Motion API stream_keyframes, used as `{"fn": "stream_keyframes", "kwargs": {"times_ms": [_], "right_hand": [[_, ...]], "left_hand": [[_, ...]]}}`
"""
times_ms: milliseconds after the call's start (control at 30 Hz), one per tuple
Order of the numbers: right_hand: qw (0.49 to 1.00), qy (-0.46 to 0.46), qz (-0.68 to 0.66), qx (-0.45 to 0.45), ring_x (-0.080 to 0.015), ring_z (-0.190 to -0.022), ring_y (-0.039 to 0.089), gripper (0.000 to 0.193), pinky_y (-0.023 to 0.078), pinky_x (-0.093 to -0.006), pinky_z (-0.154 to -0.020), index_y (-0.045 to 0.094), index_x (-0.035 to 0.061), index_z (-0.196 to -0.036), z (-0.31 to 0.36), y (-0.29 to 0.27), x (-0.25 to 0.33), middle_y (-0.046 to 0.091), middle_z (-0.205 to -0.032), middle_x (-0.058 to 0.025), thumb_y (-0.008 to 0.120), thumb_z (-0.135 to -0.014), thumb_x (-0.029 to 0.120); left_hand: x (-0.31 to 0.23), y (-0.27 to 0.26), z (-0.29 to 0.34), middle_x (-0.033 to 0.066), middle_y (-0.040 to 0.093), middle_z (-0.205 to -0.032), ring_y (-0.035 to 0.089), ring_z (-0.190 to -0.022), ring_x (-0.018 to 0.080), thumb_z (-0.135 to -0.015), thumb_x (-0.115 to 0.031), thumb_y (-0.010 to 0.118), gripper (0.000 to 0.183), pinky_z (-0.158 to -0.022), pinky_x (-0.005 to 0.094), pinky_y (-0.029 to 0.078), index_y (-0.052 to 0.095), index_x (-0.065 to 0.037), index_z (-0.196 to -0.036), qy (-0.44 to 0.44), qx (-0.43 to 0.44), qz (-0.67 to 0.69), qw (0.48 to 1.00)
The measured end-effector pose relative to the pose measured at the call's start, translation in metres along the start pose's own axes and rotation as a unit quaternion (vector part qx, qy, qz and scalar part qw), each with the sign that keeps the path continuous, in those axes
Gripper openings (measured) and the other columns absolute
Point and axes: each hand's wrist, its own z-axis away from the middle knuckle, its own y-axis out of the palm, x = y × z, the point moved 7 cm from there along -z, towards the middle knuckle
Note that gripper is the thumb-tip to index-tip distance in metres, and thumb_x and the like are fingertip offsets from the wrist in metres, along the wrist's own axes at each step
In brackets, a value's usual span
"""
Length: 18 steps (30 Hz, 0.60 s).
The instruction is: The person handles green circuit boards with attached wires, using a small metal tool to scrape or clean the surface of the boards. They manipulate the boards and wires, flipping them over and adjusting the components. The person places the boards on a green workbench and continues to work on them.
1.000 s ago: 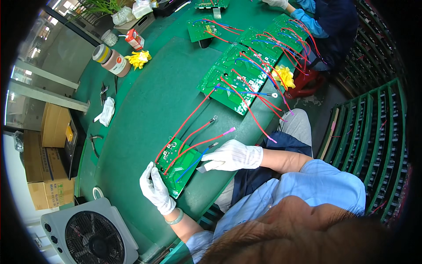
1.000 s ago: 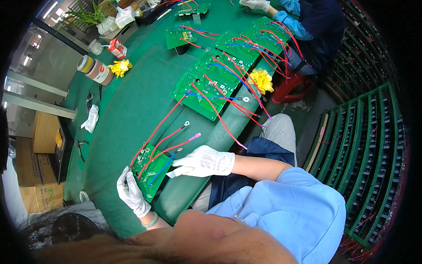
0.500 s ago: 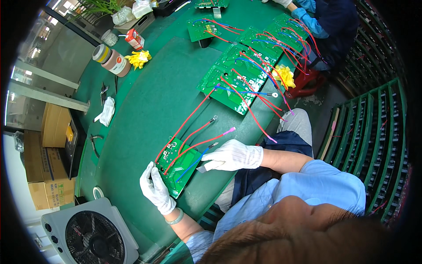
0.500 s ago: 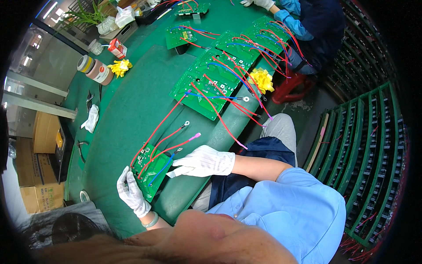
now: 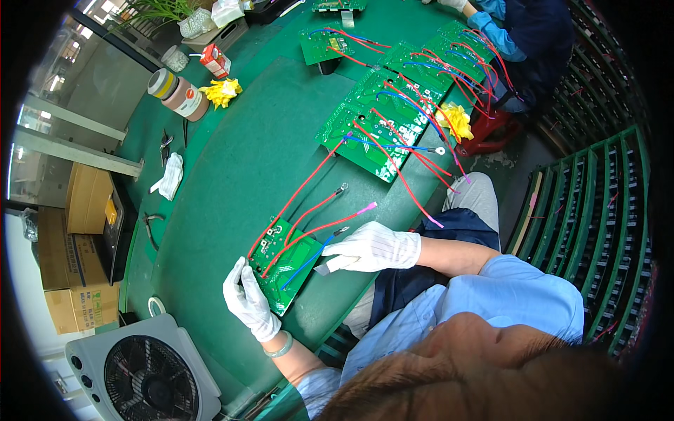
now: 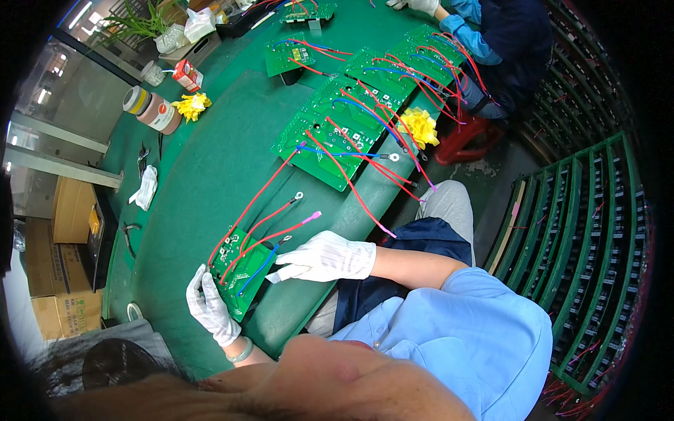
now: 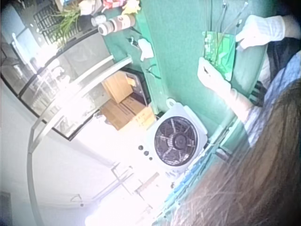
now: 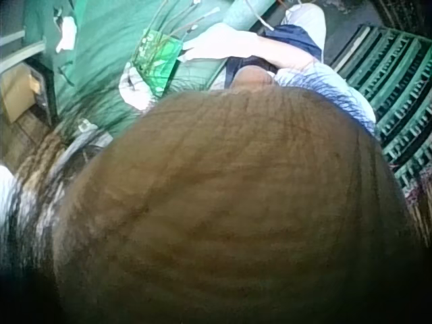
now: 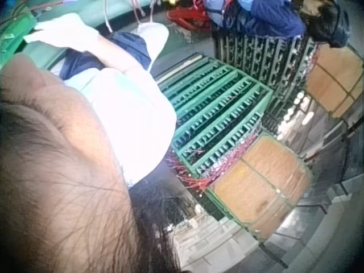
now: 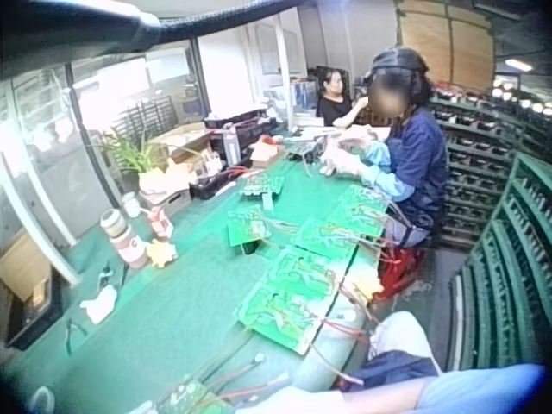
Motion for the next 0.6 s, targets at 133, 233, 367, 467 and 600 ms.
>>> {"fn": "stream_keyframes", "kwargs": {"times_ms": [133,233,367,467,600], "right_hand": [[1.0,0.003,0.012,-0.007,-0.0167,-0.077,0.067,0.041,0.054,-0.0309,-0.06,0.061,0.037,-0.127,0.0008,-0.0027,0.0009,0.063,-0.121,0.0024,0.06,-0.089,0.022],[1.0,-0.002,0.006,-0.017,-0.0175,-0.076,0.068,0.04,0.054,-0.0312,-0.059,0.062,0.0353,-0.126,-0.0002,-0.0039,0.0017,0.066,-0.117,0.002,0.06,-0.089,0.022],[0.999,0.036,-0.003,0.003,-0.0186,-0.074,0.068,0.038,0.053,-0.032,-0.059,0.062,0.0327,-0.126,0.0028,0.0021,-0.0042,0.068,-0.109,0.0014,0.06,-0.089,0.023],[1.0,0.015,0.008,0.005,-0.0188,-0.073,0.068,0.037,0.053,-0.0324,-0.059,0.062,0.032,-0.126,0.0015,0.0003,-0.0019,0.069,-0.107,0.0012,0.059,-0.09,0.023],[1.0,0.002,0.004,-0.009,-0.0175,-0.074,0.068,0.038,0.053,-0.0317,-0.057,0.062,0.0335,-0.127,0.0019,0.0008,-0.0004,0.067,-0.113,0.0018,0.059,-0.09,0.022]], "left_hand": [[-0.0001,0.0012,-0.0009,0.0159,0.07,-0.106,0.066,-0.096,0.0215,-0.093,-0.004,0.064,0.016,-0.088,0.0319,0.052,0.064,0.005,-0.106,0.0,0.008,0.006,1.0],[-0.0011,0.0007,-0.001,0.0163,0.07,-0.107,0.066,-0.096,0.0217,-0.093,-0.004,0.063,0.016,-0.088,0.0321,0.052,0.064,0.005,-0.107,0.0,0.009,-0.003,1.0],[-0.0037,0.0012,-0.0009,0.0164,0.069,-0.107,0.066,-0.096,0.0217,-0.094,-0.005,0.063,0.016,-0.088,0.0323,0.052,0.064,0.005,-0.106,-0.007,0.006,0.007,1.0],[-0.0015,0.0012,0.0,0.0164,0.069,-0.107,0.066,-0.096,0.0217,-0.094,-0.004,0.063,0.016,-0.088,0.0323,0.052,0.064,0.005,-0.106,-0.011,0.006,0.013,1.0],[0.0006,0.0007,0.0014,0.0162,0.069,-0.107,0.066,-0.095,0.0212,-0.094,-0.004,0.063,0.016,-0.087,0.0316,0.052,0.064,0.005,-0.106,-0.012,0.004,0.013,1.0]]}}
